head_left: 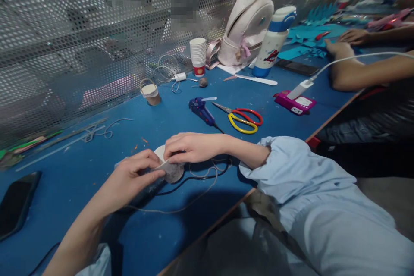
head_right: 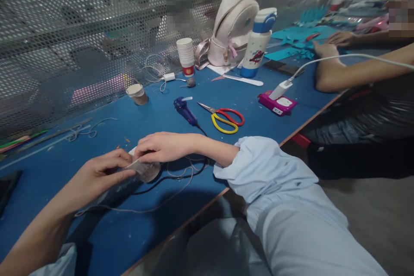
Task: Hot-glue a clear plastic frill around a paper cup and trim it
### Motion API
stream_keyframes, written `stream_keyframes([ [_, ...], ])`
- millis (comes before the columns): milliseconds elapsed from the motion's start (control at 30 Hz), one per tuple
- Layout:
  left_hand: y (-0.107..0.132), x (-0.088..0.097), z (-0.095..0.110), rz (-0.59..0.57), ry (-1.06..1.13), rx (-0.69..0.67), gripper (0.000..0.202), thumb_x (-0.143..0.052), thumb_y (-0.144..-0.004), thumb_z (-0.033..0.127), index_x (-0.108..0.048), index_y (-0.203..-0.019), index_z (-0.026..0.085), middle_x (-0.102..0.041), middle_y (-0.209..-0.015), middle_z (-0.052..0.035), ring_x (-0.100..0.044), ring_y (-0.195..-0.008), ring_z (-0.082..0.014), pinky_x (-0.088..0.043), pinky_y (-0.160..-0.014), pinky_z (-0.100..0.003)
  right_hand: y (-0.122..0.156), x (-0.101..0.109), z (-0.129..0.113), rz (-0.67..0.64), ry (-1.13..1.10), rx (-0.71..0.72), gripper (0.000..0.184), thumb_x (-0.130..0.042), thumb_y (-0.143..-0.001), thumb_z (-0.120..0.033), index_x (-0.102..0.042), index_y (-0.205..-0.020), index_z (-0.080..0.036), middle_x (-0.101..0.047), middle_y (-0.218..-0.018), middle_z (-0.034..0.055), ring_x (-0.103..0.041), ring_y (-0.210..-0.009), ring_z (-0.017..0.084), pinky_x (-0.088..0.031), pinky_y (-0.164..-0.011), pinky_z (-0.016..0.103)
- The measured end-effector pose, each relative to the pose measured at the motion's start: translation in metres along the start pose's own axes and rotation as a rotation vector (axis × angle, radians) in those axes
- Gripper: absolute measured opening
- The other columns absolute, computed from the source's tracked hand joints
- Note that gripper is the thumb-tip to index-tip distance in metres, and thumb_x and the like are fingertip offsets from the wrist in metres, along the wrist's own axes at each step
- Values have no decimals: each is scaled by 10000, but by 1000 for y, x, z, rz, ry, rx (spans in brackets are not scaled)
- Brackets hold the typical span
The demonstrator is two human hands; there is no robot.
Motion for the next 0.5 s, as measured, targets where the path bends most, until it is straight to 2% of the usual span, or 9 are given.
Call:
stream_keyframes([
  [200, 3, 0, 2, -24, -31, 0, 174, -604, -867, 335, -708, -770, 236, -655, -814, -7, -596, -759, -139, -462, -705, -245, 0, -2, -1, -1, 54, 15, 161, -469, -976, -193, -612, -983, -120, -613, -965, 78, -538, -918, 145, -403, -871, 249],
  [400, 4, 10, -4, 128, -188, -52, 192, -580, -875, 360, -715, -835, 229, -664, -869, -21, -606, -779, -146, -457, -721, -254, 0, 0, 0, 122, 223, 32, 188, -433, -984, -173, -610, -986, -112, -638, -981, 98, -515, -923, 169, -394, -892, 277],
  [500, 3, 10, -12, 146, -228, -42, 216, -559, -878, 371, -716, -872, 222, -665, -898, -37, -610, -784, -152, -461, -689, -251, -1, -2, 8, 132, 296, 1, 186, -426, -986, -177, -607, -997, -136, -645, -1001, 88, -513, -920, 174, -393, -882, 285],
])
Point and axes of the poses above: each hand's wrist, its own y-axis away from the middle knuckle, its own x-axis out of the back of the hand, z = x × y, the point moved 6 cm from there along -y, towards the middle knuckle
